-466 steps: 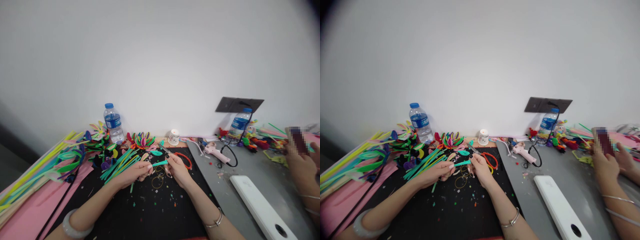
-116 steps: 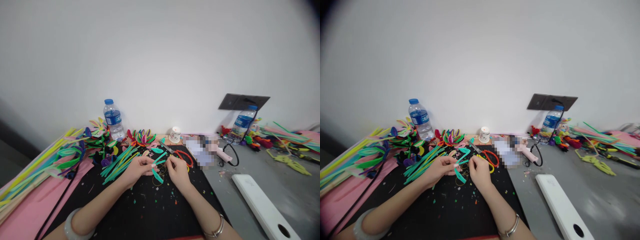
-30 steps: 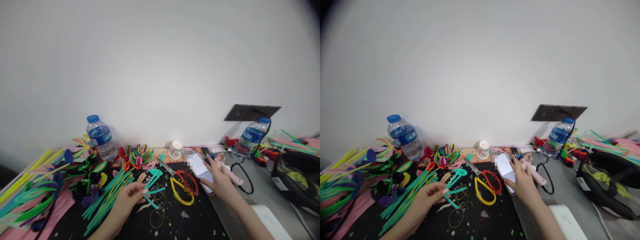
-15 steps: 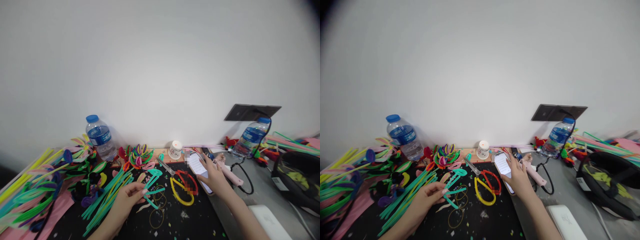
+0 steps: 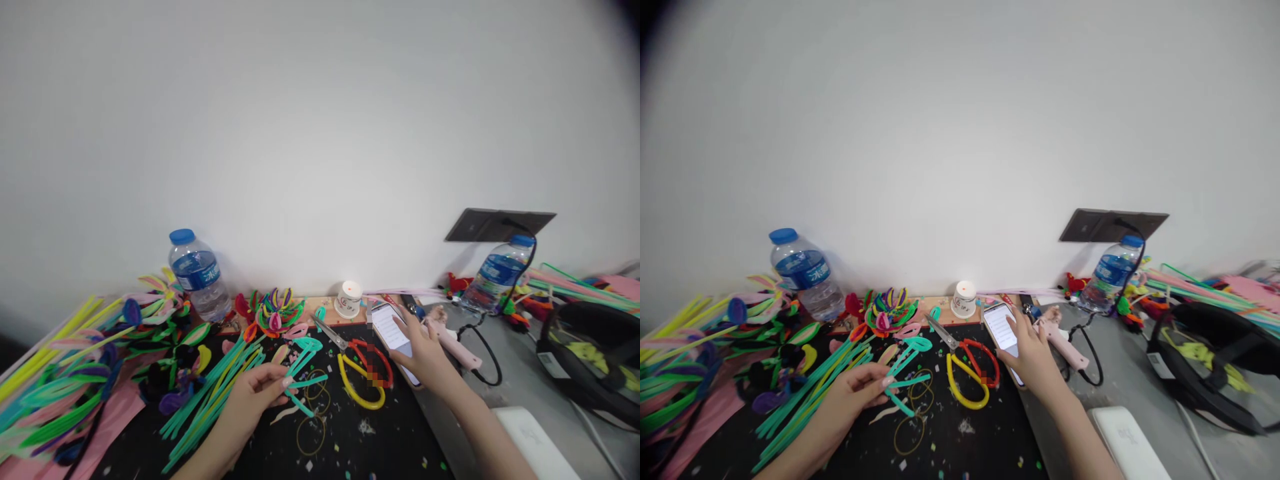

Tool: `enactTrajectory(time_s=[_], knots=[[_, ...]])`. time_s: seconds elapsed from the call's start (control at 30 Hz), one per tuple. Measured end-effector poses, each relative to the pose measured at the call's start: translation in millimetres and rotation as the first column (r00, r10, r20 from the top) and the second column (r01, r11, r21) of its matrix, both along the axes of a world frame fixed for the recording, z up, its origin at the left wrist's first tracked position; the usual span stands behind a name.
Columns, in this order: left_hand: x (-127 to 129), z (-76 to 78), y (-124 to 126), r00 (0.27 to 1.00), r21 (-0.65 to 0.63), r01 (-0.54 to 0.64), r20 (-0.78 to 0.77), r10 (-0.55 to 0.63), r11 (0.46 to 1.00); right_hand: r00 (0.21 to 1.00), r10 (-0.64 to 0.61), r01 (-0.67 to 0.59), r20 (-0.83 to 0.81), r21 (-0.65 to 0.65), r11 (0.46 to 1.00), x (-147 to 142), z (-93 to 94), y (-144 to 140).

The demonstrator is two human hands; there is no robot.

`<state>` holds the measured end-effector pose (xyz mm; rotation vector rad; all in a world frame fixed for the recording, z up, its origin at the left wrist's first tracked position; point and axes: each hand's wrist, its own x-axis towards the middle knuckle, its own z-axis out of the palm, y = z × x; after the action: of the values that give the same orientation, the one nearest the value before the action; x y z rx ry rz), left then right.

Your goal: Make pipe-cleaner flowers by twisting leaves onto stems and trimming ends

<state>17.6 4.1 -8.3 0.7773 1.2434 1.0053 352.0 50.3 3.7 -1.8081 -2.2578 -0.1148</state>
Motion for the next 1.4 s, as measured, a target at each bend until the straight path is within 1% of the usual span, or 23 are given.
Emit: enactTrajectory(time_s=[0.1,0.2,0.3,0.4,0.63,0.77,0.97,1.07,1.2,1.4], knots=[[0,1.0,0,1.0,0.011,0.004,-0.019,-0.004,1.0,0.999,0.021,-0.021,0.03,-0.01,1.0,3,-1.3,-5],[1,1.2,0,1.0,0.008,0.004,-0.024,-0.004,1.0,1.0,0.011,-0.011,0.012,-0.01,1.0,10,0.7,-14],[1,0.9,0,1.0,-0.005,-0.007,-0.019,0.007,1.0,0.999,-0.04,0.039,-0.031,-0.014,0.999,17,3.6,-21],[0,1.1,0,1.0,-0.008,-0.008,-0.007,0.008,1.0,0.997,-0.061,0.06,-0.052,-0.027,0.998,20,5.0,-23],[1,3.5,0,1.0,-0.015,0.002,-0.015,-0.002,1.0,0.999,-0.026,0.026,-0.03,-0.003,1.0,14,7.8,-16],[1,2.0,0,1.0,-0.013,0.008,-0.018,-0.008,1.0,0.999,0.011,-0.014,-0.048,-0.048,0.999,3,8.8,-7],[0,-0.2,0,1.0,-0.02,-0.01,0.02,0.01,1.0,0.993,-0.073,0.059,-0.094,-0.143,0.988,-11,12.2,11],[0,-0.5,0,1.0,-0.021,-0.015,0.022,0.015,1.0,0.992,-0.082,0.067,-0.094,-0.159,0.985,-11,12.9,14],[0,-0.5,1,1.0,-0.018,-0.004,0.019,0.004,1.0,0.991,-0.059,0.043,-0.116,-0.134,0.99,-6,12.2,13],[0,1.1,1,1.0,-0.022,0.002,0.003,-0.002,1.0,0.995,-0.024,0.021,-0.097,-0.031,0.999,3,11.8,6]])
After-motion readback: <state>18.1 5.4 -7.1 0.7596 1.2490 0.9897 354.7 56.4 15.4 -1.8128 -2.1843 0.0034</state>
